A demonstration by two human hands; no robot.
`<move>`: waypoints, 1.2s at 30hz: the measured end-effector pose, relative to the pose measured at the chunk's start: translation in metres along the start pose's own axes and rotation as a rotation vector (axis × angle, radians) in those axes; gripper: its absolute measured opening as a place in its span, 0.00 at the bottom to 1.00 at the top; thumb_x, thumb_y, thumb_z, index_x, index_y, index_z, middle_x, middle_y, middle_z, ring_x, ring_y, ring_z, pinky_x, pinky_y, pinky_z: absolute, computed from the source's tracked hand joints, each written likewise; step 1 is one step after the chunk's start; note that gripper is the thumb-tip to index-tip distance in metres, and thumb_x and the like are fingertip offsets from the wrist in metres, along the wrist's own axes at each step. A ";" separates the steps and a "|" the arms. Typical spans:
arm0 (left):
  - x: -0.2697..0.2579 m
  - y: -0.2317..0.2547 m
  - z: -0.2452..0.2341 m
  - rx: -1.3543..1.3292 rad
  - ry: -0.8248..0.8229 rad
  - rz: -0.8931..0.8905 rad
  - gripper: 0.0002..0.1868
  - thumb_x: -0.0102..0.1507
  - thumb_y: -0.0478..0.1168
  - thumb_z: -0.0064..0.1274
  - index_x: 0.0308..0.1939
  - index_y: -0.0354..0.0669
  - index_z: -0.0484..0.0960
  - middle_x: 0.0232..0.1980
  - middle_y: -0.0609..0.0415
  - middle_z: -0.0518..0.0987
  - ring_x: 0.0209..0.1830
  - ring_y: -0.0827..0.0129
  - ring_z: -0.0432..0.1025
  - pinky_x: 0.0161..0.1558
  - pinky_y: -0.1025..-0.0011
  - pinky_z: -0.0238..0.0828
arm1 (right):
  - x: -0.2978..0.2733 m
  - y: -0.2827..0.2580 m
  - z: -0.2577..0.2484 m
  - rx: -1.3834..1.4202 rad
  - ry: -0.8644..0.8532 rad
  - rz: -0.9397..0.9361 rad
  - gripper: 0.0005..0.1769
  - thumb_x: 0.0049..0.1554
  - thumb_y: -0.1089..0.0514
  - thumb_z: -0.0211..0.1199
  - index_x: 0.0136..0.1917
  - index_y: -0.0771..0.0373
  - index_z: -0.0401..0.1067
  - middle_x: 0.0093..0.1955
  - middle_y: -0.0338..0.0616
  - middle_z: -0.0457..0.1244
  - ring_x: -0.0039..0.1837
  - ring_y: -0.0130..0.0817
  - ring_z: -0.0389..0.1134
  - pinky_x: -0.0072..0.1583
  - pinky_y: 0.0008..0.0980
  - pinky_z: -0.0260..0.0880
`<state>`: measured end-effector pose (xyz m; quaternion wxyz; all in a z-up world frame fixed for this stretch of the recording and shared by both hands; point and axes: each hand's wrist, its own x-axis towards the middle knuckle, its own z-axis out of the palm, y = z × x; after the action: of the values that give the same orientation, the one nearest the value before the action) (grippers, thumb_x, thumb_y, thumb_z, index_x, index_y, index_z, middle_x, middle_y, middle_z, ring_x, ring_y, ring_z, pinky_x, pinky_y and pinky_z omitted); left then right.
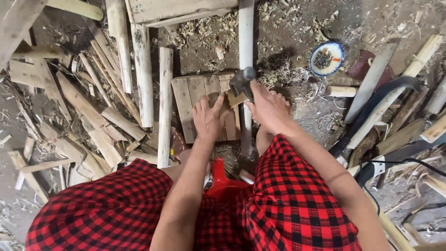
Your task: The person sits on a small stool and uses a curved knife to shave and shape a cylindrical wooden stick. They rotate the stick frequently to smooth its surface and then switch to carving a smaller, rectangular piece of wood.
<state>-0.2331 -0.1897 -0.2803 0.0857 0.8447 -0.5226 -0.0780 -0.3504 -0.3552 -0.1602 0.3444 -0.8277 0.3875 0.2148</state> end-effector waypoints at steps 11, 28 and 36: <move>0.000 0.000 -0.002 -0.056 -0.060 -0.100 0.35 0.46 0.55 0.64 0.57 0.68 0.72 0.44 0.51 0.65 0.43 0.54 0.62 0.43 0.59 0.58 | -0.008 -0.039 -0.026 -0.190 -0.056 -0.029 0.33 0.58 0.56 0.50 0.73 0.60 0.43 0.50 0.62 0.60 0.46 0.65 0.67 0.47 0.59 0.67; 0.011 -0.006 -0.008 -0.031 -0.119 -0.116 0.35 0.43 0.55 0.66 0.54 0.72 0.73 0.42 0.54 0.64 0.41 0.58 0.62 0.41 0.62 0.59 | -0.005 -0.045 -0.034 -0.196 -0.502 0.049 0.39 0.60 0.50 0.45 0.76 0.62 0.29 0.54 0.70 0.59 0.48 0.56 0.67 0.47 0.52 0.70; 0.048 -0.012 -0.075 -0.151 -0.420 -0.327 0.34 0.51 0.56 0.61 0.61 0.65 0.68 0.53 0.48 0.63 0.54 0.54 0.59 0.52 0.59 0.56 | 0.017 -0.065 -0.063 0.087 -0.593 0.048 0.35 0.59 0.53 0.40 0.77 0.55 0.33 0.32 0.51 0.66 0.35 0.45 0.68 0.39 0.42 0.65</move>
<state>-0.1846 -0.2221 -0.2121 0.0246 0.8742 -0.3785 -0.3032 -0.2830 -0.3797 -0.1027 0.4726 -0.7039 0.2982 0.4385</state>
